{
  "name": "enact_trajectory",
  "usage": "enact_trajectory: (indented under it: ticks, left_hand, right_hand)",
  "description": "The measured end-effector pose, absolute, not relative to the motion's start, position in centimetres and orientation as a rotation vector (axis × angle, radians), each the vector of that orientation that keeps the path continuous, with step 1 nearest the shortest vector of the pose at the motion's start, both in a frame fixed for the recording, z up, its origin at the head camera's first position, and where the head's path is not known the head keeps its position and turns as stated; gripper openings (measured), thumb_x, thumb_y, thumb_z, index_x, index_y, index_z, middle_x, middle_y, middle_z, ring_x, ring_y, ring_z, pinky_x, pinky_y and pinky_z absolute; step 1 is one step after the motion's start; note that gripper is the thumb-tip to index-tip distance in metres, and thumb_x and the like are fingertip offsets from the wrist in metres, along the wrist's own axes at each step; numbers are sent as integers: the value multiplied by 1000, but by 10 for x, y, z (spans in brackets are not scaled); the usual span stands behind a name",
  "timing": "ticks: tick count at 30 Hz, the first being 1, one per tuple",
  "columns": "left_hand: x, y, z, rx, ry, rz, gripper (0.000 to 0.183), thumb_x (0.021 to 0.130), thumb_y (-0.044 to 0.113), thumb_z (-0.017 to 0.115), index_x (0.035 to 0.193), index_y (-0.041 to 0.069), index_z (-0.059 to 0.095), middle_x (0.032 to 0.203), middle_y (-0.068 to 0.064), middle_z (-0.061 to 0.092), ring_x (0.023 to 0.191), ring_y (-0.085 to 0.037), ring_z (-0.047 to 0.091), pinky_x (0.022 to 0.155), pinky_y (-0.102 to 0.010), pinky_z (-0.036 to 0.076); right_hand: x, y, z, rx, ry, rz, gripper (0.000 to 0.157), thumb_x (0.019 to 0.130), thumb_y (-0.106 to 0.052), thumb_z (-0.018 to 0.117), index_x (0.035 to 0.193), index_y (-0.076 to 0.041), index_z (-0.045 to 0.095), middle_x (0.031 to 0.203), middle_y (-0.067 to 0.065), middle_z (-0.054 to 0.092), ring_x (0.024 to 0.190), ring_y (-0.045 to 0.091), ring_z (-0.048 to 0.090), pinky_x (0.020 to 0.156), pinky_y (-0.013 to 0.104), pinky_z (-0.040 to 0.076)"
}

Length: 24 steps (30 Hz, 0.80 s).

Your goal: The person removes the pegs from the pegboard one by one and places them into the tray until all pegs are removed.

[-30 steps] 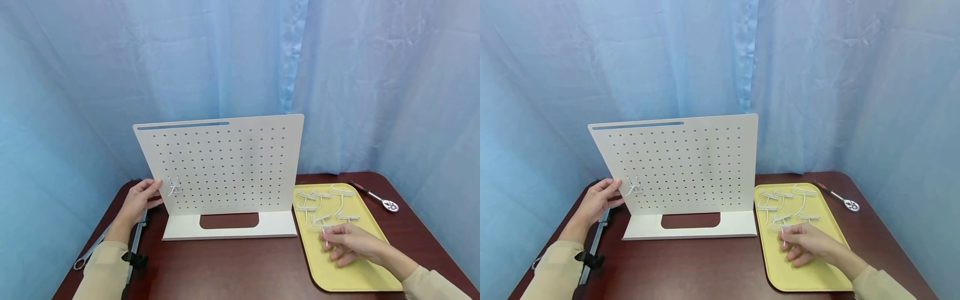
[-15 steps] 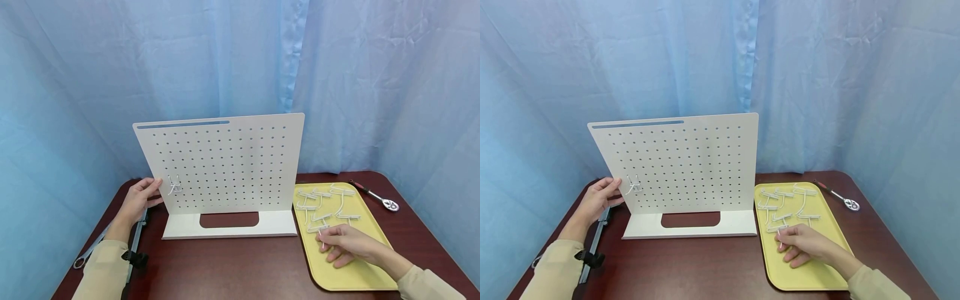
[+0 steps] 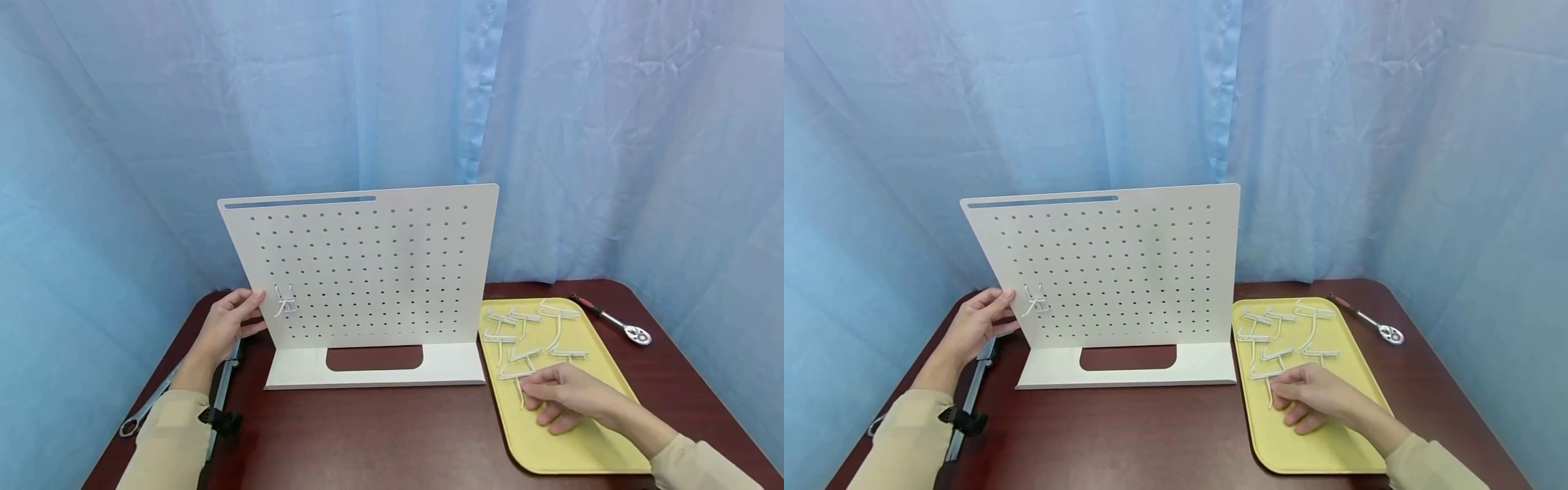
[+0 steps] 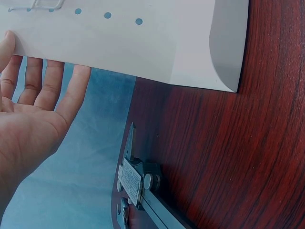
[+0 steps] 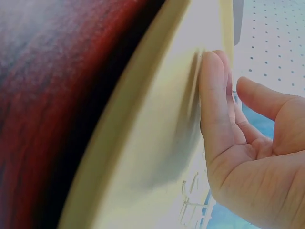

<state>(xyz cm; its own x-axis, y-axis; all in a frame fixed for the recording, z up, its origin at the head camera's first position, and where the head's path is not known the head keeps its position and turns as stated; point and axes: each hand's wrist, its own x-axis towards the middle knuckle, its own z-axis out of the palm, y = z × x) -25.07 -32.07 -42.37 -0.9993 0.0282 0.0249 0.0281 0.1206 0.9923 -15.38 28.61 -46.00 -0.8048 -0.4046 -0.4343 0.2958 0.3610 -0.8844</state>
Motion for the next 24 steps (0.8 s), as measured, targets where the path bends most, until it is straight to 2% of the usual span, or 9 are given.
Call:
enact_trajectory:
  ticks: [7, 16, 24]
  left_hand:
    - [-251, -320, -423, 54, 2336, 2092, 27, 99, 40, 67, 107, 14, 67, 105, 6, 69, 94, -11, 70, 81, -32, 60]
    - [-250, -321, -422, 53, 2354, 2071, 27, 99, 41, 67, 108, 15, 67, 106, 6, 69, 95, -11, 70, 81, -33, 60]
    - [-250, -321, -421, 46, 2352, 2069, 28, 98, 41, 67, 108, 15, 68, 106, 6, 69, 95, -11, 70, 81, -33, 60]
  right_hand:
    - [-153, 290, -451, -107, 1970, -1536, 39, 106, -30, 58, 117, 6, 63, 98, 10, 68, 78, 24, 71, 69, 49, 62]
    - [-164, 286, -427, -206, 1875, -1608, 41, 107, -26, 55, 131, 7, 57, 106, 10, 67, 84, 20, 71, 77, 45, 61]
    - [-184, 266, -398, -404, 1767, -1804, 28, 109, -12, 49, 133, -3, 61, 121, 11, 67, 109, 25, 68, 91, 48, 57]
